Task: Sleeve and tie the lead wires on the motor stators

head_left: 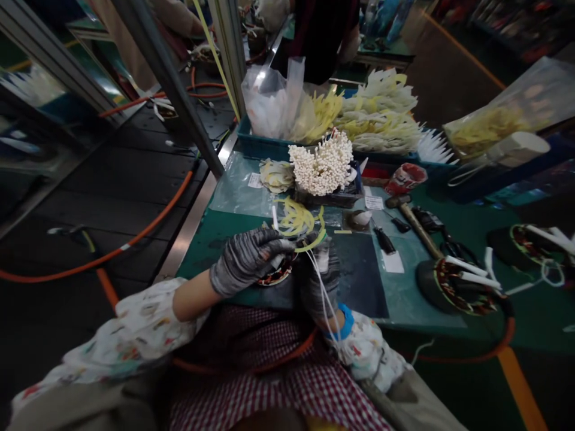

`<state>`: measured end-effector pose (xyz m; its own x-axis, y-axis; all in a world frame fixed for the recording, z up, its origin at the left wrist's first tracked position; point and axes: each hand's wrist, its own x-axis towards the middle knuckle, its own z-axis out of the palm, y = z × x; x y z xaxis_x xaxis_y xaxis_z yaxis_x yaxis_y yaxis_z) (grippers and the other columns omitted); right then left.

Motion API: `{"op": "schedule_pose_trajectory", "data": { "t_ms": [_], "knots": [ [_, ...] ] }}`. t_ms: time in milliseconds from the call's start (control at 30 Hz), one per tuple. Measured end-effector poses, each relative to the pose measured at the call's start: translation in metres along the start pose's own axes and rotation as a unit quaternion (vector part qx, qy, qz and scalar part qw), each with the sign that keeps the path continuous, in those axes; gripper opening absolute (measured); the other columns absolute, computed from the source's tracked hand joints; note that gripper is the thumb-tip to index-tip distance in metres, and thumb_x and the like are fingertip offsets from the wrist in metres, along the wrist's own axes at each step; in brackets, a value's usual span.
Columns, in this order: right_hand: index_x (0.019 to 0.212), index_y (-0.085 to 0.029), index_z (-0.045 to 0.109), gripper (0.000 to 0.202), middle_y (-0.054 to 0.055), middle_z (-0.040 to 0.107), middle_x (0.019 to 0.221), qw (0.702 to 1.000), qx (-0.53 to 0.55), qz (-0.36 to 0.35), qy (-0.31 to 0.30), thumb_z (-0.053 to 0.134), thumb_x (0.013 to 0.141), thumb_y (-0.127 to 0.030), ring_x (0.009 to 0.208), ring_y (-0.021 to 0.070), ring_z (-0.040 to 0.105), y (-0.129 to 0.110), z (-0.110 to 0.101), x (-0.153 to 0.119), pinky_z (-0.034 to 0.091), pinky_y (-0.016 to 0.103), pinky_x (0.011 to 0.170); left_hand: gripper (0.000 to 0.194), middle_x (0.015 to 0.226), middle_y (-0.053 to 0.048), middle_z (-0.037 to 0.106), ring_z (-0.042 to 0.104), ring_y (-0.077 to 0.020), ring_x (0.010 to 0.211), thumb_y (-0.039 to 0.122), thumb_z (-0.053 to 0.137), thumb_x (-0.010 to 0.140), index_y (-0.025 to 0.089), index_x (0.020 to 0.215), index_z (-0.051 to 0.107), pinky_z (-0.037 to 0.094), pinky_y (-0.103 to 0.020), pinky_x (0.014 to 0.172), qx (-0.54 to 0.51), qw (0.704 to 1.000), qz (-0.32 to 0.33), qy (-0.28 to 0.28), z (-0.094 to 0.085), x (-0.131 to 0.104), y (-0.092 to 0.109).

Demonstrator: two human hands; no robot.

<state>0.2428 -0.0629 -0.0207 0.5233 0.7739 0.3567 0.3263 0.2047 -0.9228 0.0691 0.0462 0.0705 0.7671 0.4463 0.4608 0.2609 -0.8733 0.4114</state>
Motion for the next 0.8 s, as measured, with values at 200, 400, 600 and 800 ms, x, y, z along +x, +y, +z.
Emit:
{"op": "schedule_pose_trajectory", "data": {
  "t_ms": [200, 400, 600, 800],
  "knots": [
    [0.137, -0.025, 0.074, 0.041, 0.015, 0.083, 0.135, 0.998, 0.024, 0.027, 0.059, 0.066, 0.113, -0.057, 0.126, 0.0323, 0.080, -0.018, -0.003, -0.003, 0.064, 0.058, 0.118, 0.026, 0.118, -0.006, 0.090, 0.086, -0.0239, 0.104, 0.045, 0.069, 0.112, 0.036, 0.128, 0.087, 0.069, -0.033, 0.089, -0.081, 0.994, -0.074, 0.015, -0.024, -0.014, 0.008],
    [0.121, -0.033, 0.076, 0.023, -0.001, 0.085, 0.097, 0.986, 0.140, -0.069, -0.068, 0.066, 0.116, -0.053, 0.082, 0.0208, 0.081, -0.041, -0.008, 0.018, 0.071, 0.038, 0.082, 0.095, 0.141, -0.016, 0.082, 0.082, -0.0365, 0.120, 0.064, 0.097, 0.082, 0.019, 0.160, 0.066, 0.071, -0.047, 0.097, -0.165, 0.936, -0.311, 0.013, -0.038, -0.042, -0.023],
    [0.132, -0.033, 0.083, 0.026, 0.004, 0.089, 0.118, 0.958, -0.014, -0.152, -0.242, 0.069, 0.115, -0.046, 0.108, 0.0270, 0.085, -0.057, -0.022, 0.042, 0.072, 0.046, 0.099, 0.076, 0.134, -0.009, 0.085, 0.080, -0.0345, 0.120, 0.054, 0.094, 0.081, 0.022, 0.147, 0.073, 0.064, -0.045, 0.107, -0.206, 0.899, -0.311, -0.229, -0.022, -0.006, -0.056],
    [0.122, -0.026, 0.089, 0.019, 0.013, 0.087, 0.130, 0.912, -0.176, -0.185, -0.321, 0.077, 0.108, -0.033, 0.118, 0.0346, 0.081, -0.048, 0.003, 0.019, 0.068, 0.055, 0.110, 0.052, 0.120, -0.010, 0.083, 0.076, -0.0306, 0.110, 0.056, 0.084, 0.088, 0.018, 0.122, 0.074, 0.064, -0.044, 0.100, -0.293, 0.884, -0.324, -0.170, -0.001, -0.002, -0.065]
  ]
}}
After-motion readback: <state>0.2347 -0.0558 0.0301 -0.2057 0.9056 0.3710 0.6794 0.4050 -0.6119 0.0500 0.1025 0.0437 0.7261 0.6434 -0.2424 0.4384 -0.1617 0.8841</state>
